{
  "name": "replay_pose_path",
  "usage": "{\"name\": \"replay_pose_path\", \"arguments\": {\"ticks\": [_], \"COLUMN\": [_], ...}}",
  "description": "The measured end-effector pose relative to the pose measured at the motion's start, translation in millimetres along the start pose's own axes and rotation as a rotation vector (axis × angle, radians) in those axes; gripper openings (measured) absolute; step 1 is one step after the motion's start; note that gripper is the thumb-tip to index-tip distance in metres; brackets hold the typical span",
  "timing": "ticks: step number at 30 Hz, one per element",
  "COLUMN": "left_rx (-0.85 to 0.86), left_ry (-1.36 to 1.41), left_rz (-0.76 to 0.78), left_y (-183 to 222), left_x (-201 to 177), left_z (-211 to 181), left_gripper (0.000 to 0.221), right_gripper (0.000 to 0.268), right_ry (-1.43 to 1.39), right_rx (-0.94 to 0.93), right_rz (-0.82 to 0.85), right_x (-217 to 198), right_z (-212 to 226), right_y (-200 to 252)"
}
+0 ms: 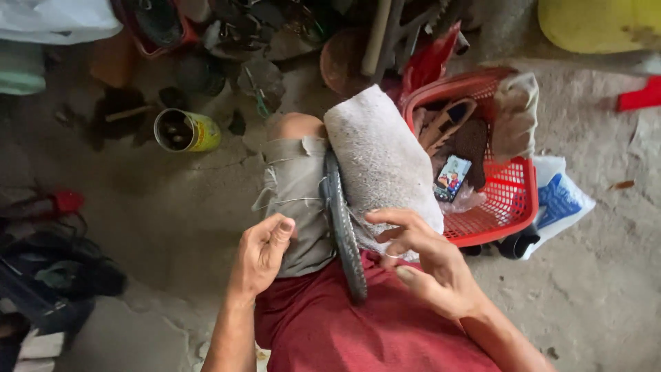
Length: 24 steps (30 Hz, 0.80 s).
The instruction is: A person hand-sews the sole of a sandal using a needle and thread before picking up a black dress shoe.
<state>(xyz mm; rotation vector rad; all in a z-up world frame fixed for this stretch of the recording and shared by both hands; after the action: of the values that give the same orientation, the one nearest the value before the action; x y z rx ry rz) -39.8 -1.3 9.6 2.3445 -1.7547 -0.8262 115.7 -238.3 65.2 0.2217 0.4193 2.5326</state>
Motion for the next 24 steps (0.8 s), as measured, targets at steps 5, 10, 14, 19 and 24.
{"name": "replay_pose_path", "arguments": {"ticks": [5, 10, 14, 19, 24], "left_rx": [0.262, 0.408, 0.465, 0.493, 0.452], "left_ry": [0.006, -0.268, -0.192, -0.137, -0.049], "left_rz": [-0.162, -0.216, -0.215, -0.26, -0.301], "left_y": [-3.9, -16.6, -24.8, -23.6, -22.8], "left_x": [8.0, 23.3, 27.3, 23.2, 27.6], "left_z": [-12.4, -3.0, -12.0, -15.8, -18.5], "left_gripper": [0.018, 0.023, 0.02, 0.012, 0.009], "right_gripper": [0.023, 0.05, 0.102, 0.071, 0.085], "right_ry": [-0.424, 0.045, 0.616, 0.415, -0.148], "right_rx": [0.089, -0.047, -0.07, 0.057, 0.368], "right_rz": [0.039, -0.025, -0.091, -0.214, -0.294], "right_x": [15.2, 32.2, 47.7, 20.2, -26.1], "right_z": [-23.8, -18.6, -29.0, -35.0, -66.8], "right_y": [3.7, 3.5, 2.5, 0.4, -2.8]}}
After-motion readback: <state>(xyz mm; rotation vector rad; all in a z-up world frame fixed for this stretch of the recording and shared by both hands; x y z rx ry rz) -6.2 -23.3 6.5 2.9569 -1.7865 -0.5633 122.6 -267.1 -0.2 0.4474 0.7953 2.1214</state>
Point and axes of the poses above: each hand's wrist, its own y-axis away from the middle knuckle, its own x-axis out of the palm, z = x × y, the point moved 2 cm from there along -y, towards the middle knuckle, and after that the axes turned 13 degrees about x, right-handed, at the moved point
